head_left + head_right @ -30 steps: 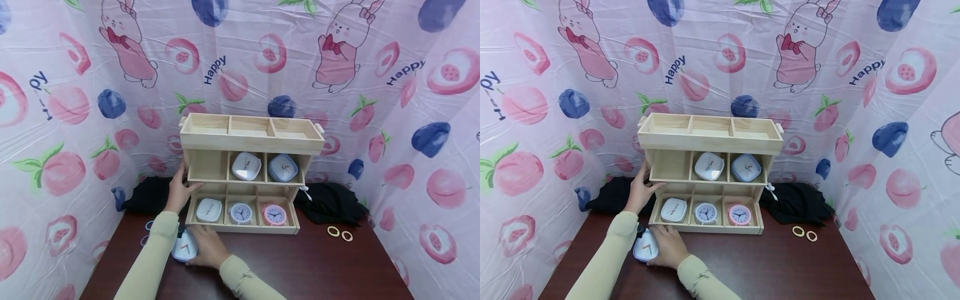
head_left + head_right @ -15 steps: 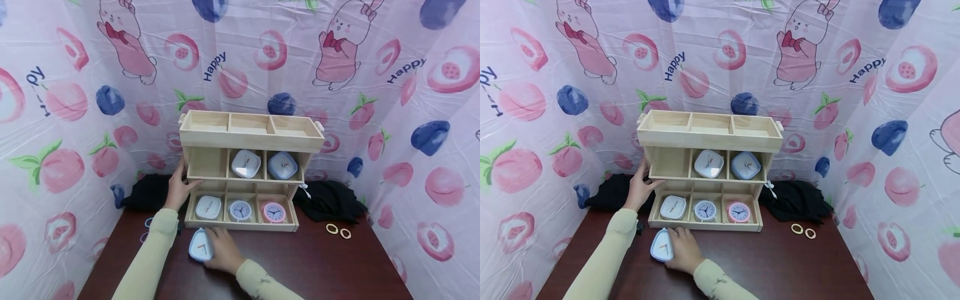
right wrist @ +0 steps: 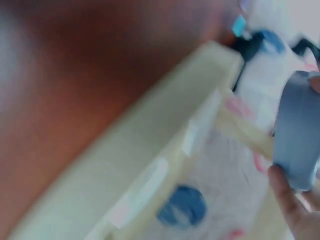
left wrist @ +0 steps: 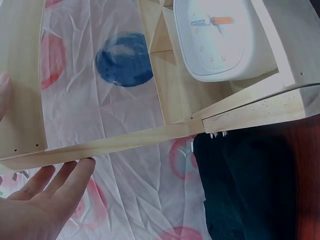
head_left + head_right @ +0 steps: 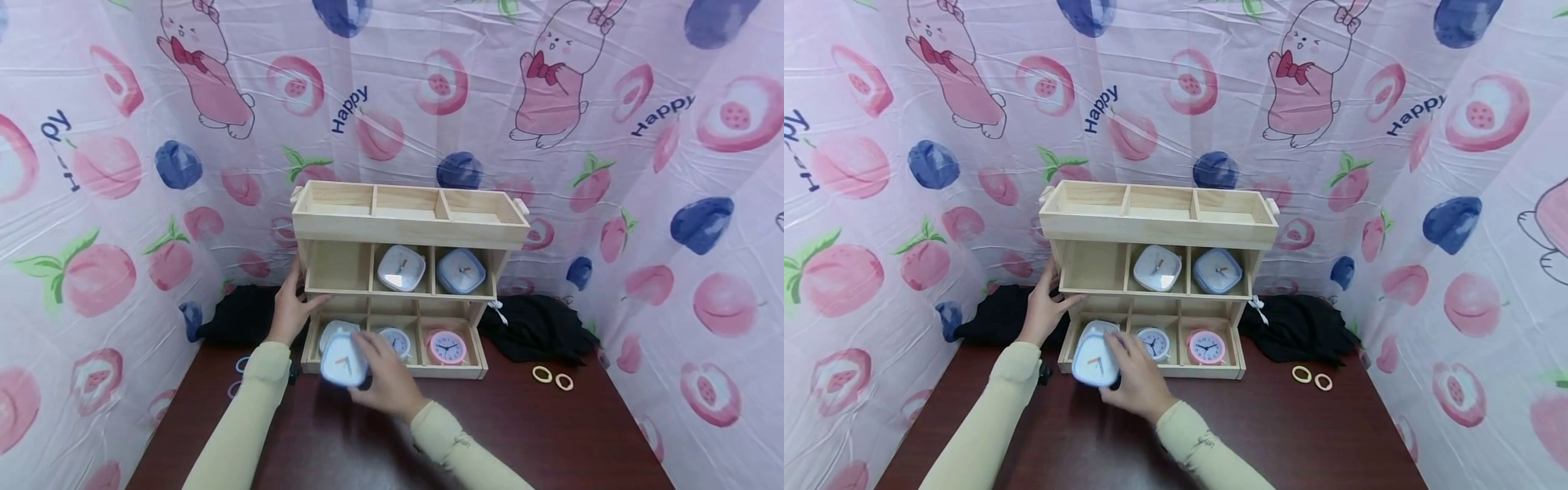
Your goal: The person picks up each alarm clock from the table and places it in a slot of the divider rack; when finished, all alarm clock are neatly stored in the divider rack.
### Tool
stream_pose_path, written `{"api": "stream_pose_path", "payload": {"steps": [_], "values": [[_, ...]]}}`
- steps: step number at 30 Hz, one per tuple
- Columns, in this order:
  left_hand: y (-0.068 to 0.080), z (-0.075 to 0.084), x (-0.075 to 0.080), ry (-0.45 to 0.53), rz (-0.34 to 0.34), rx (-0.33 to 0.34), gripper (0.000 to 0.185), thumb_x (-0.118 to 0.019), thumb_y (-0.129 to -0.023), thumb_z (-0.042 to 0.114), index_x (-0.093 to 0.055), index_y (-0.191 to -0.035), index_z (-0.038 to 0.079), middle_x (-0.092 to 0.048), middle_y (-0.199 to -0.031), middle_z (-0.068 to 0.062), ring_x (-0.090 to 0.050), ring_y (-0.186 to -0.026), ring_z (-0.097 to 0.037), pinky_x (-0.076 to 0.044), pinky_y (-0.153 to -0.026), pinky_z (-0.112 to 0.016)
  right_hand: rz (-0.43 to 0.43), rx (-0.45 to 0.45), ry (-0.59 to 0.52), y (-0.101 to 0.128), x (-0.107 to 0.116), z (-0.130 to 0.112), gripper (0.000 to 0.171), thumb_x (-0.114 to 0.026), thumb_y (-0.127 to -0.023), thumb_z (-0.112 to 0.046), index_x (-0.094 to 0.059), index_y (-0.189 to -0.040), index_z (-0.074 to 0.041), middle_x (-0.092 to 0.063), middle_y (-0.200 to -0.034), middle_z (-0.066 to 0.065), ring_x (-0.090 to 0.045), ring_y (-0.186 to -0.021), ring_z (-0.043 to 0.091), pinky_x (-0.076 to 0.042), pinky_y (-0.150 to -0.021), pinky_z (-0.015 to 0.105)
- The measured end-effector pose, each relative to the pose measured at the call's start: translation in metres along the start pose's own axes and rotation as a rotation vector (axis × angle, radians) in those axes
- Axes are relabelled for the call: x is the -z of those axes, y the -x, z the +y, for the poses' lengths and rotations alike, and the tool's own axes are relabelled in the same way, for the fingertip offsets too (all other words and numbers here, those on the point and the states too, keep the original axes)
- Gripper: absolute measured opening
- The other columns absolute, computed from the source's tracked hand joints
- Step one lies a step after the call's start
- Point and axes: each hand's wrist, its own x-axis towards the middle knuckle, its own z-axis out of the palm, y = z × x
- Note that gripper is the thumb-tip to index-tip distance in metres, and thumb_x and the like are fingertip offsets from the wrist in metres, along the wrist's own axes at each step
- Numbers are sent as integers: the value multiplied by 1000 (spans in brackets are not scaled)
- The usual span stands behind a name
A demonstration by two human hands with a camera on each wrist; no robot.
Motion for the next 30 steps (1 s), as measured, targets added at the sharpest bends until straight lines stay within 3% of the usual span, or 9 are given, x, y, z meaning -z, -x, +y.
{"api": "stream_pose_path", "payload": {"steps": [6,12,15,22,30], "values": [[1,-1,1,-9,12,0,118,-88,-89,8,-12,-171,43,-46,-161,-26,-50,-146,-45,-51,-117,-63,200,49,-32,-47,28,10,98,-100,-67,-17,-56,-153,-3,-58,-148,20,-61,-132,37,-61,-109,47],[1,0,1,-5,19,2,114,-86,-89,1,-17,-172,36,-40,-167,-22,-50,-146,-45,-53,-116,-62,284,10,-64,-87,37,21,84,-97,-70,-16,-62,-145,-4,-57,-148,24,-61,-133,39,-59,-112,48],[0,0,1,-4,16,-1,114,-88,-89,8,-17,-172,41,-43,-165,-23,-50,-146,-45,-52,-116,-62,315,1,-36,-105,36,24,79,-97,-70,-19,-64,-140,-5,-58,-145,23,-62,-131,39,-59,-111,48],[1,-1,1,-33,14,-3,117,-89,-88,14,-13,-171,46,-49,-159,-23,-52,-145,-43,-52,-116,-63,262,-66,-13,-135,34,22,62,-96,-72,-19,-66,-125,-6,-60,-145,22,-61,-132,41,-57,-112,51],[0,-1,1,-41,10,-2,118,-89,-88,15,-11,-170,47,-46,-160,-25,-51,-147,-45,-51,-116,-64,190,-71,37,-148,27,22,50,-95,-77,-19,-69,-117,-6,-56,-150,22,-57,-138,43,-51,-119,52]]}}
